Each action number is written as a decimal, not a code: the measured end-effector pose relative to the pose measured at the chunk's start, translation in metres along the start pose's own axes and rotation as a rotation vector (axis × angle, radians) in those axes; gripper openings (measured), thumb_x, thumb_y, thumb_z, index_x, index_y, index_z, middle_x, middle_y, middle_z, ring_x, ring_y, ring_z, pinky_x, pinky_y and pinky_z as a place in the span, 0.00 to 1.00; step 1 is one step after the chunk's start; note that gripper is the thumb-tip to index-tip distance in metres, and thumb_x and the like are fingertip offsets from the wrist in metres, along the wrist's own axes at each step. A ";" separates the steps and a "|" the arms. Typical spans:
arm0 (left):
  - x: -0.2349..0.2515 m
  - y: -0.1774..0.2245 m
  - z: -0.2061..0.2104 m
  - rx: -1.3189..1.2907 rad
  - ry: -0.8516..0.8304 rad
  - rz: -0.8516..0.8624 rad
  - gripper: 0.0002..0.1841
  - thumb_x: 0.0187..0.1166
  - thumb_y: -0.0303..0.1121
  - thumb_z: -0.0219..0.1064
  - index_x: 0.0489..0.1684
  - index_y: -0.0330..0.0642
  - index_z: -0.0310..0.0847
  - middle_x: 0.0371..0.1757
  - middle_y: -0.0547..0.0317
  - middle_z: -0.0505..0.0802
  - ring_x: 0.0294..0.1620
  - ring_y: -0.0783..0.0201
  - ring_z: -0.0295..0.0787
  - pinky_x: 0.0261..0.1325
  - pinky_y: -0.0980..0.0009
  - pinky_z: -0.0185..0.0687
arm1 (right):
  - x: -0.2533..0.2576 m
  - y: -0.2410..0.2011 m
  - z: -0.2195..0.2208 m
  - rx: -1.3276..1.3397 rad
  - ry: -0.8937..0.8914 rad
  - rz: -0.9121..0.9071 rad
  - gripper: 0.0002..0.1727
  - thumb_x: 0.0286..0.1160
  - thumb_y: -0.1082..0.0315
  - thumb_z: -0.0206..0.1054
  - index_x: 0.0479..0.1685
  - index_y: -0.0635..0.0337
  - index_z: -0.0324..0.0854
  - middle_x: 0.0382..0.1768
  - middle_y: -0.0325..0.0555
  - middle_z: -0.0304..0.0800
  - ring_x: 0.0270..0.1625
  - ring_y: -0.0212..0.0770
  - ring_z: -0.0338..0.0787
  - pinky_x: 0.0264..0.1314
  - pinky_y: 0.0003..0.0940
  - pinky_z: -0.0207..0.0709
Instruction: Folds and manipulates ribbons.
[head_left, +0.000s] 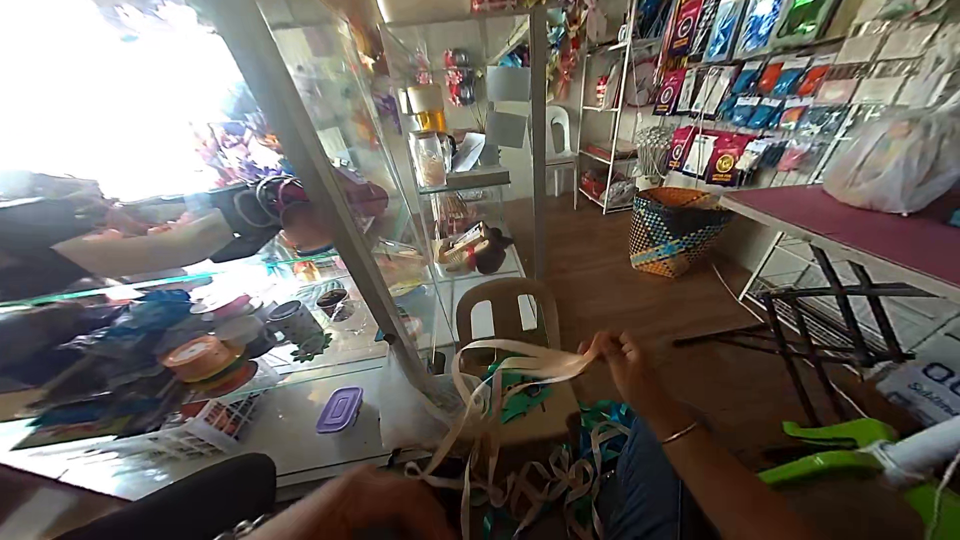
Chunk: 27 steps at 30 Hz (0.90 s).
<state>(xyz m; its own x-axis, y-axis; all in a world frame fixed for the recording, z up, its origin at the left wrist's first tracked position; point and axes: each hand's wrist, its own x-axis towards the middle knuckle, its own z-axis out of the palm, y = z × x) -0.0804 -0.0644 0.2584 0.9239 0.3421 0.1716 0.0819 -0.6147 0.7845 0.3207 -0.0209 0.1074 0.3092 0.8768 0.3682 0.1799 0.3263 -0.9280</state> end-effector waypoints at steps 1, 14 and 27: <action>0.011 -0.007 -0.004 -0.049 0.098 0.048 0.13 0.87 0.46 0.63 0.52 0.51 0.90 0.50 0.69 0.96 0.52 0.74 0.92 0.59 0.73 0.89 | -0.014 0.012 0.009 0.064 -0.034 0.031 0.15 0.90 0.69 0.51 0.57 0.75 0.75 0.48 0.53 0.93 0.52 0.41 0.94 0.61 0.40 0.88; 0.169 -0.103 0.122 -0.352 0.217 0.039 0.39 0.90 0.51 0.55 0.90 0.29 0.49 0.75 0.49 0.83 0.71 0.68 0.82 0.74 0.66 0.80 | -0.079 -0.051 0.001 -0.129 -0.012 -0.341 0.13 0.91 0.57 0.57 0.51 0.56 0.80 0.51 0.38 0.94 0.58 0.32 0.92 0.64 0.31 0.87; 0.142 -0.089 0.113 -0.754 0.157 -0.102 0.23 0.93 0.53 0.45 0.68 0.47 0.73 0.40 0.68 0.93 0.34 0.74 0.90 0.39 0.76 0.89 | -0.067 -0.085 0.030 0.207 -0.107 -0.175 0.08 0.90 0.66 0.58 0.51 0.61 0.76 0.52 0.43 0.95 0.56 0.34 0.95 0.60 0.28 0.89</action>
<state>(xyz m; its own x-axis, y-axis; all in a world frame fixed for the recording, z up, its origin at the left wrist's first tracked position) 0.0854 -0.0417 0.1455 0.8573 0.5018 0.1153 -0.1648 0.0552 0.9848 0.2571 -0.0967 0.1596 0.1876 0.8295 0.5261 0.0244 0.5315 -0.8467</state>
